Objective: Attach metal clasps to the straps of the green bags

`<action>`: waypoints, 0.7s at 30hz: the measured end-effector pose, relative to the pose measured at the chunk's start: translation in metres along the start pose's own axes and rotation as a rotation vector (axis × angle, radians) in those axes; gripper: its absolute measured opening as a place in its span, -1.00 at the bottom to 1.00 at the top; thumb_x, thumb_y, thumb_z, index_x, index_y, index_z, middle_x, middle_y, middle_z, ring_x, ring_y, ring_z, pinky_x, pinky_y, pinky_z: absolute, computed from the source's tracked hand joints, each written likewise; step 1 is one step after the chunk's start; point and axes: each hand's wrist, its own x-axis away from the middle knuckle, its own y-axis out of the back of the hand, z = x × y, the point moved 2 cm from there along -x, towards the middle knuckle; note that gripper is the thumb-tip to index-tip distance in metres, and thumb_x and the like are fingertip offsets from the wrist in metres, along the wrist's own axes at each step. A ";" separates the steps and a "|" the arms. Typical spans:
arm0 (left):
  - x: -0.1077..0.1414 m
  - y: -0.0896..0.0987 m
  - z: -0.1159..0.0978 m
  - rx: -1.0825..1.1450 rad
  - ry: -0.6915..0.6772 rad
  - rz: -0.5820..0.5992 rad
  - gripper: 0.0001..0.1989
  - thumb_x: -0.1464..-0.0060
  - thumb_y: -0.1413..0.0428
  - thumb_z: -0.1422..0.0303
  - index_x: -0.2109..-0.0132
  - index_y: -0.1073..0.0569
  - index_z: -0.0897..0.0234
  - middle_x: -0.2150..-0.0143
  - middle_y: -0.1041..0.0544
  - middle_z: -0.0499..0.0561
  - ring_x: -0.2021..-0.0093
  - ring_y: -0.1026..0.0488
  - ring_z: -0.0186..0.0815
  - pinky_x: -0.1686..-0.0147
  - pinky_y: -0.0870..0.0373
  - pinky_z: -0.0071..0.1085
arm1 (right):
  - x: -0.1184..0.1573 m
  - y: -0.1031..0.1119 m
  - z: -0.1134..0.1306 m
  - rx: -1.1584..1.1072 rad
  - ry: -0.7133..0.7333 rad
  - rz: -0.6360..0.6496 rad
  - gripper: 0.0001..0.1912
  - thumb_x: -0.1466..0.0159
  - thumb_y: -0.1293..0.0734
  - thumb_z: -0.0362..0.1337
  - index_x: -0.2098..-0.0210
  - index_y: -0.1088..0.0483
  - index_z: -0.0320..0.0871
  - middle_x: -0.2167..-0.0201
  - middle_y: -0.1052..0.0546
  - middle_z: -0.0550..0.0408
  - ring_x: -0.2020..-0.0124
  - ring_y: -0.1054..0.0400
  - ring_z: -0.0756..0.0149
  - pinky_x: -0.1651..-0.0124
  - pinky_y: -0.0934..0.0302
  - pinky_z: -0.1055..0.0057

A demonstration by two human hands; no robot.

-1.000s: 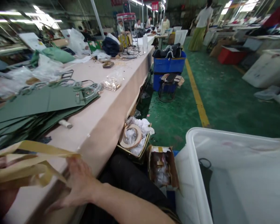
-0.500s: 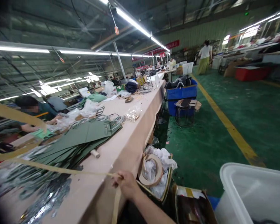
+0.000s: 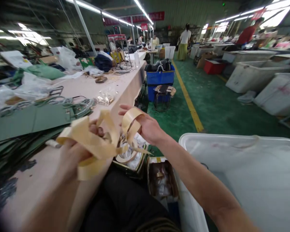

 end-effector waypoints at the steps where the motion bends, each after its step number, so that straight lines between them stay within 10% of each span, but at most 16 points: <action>1: 0.005 -0.014 0.009 -0.045 -0.016 0.043 -0.66 -0.09 -0.21 0.35 -0.04 -0.51 0.26 0.22 -0.57 -0.04 0.22 -0.52 -0.28 0.17 -0.49 -0.37 | 0.012 0.001 -0.004 0.073 -0.019 0.031 -0.48 -0.40 -0.28 0.01 -0.30 -0.35 0.03 -0.25 -0.45 0.07 -0.06 -0.46 0.19 -0.04 -0.41 0.25; 8: 0.052 -0.093 0.107 -0.454 -0.077 0.484 -0.75 -0.02 -0.08 0.53 0.12 -0.46 0.27 0.14 -0.52 0.05 0.14 -0.45 -0.18 0.12 -0.41 -0.29 | 0.092 0.047 -0.066 0.376 -0.296 0.034 -0.02 -0.14 -0.57 -0.18 -0.44 -0.10 -0.07 -0.19 -0.46 -0.02 -0.06 -0.43 0.17 -0.10 -0.36 0.32; 14: 0.069 -0.102 0.170 -0.606 0.104 0.517 -0.66 -0.02 -0.01 0.64 0.06 -0.42 0.30 0.07 -0.44 0.14 0.02 -0.43 -0.14 -0.03 -0.39 -0.23 | 0.130 0.100 -0.128 0.602 -0.408 -0.152 -0.55 -0.28 -0.37 -0.24 -0.15 -0.47 -0.16 0.02 -0.61 0.00 0.08 -0.50 0.17 -0.05 -0.35 0.31; 21: 0.093 -0.096 0.208 -0.663 0.109 0.579 -0.31 -0.12 -0.05 0.58 -0.40 -0.20 0.35 -0.38 -0.28 0.34 -0.42 -0.20 0.00 -0.43 -0.15 -0.04 | 0.119 0.144 -0.199 1.071 -0.556 -0.025 -0.57 -0.17 -0.20 -0.51 0.10 -0.60 -0.16 0.08 -0.66 -0.02 0.05 -0.52 0.23 -0.08 -0.27 0.39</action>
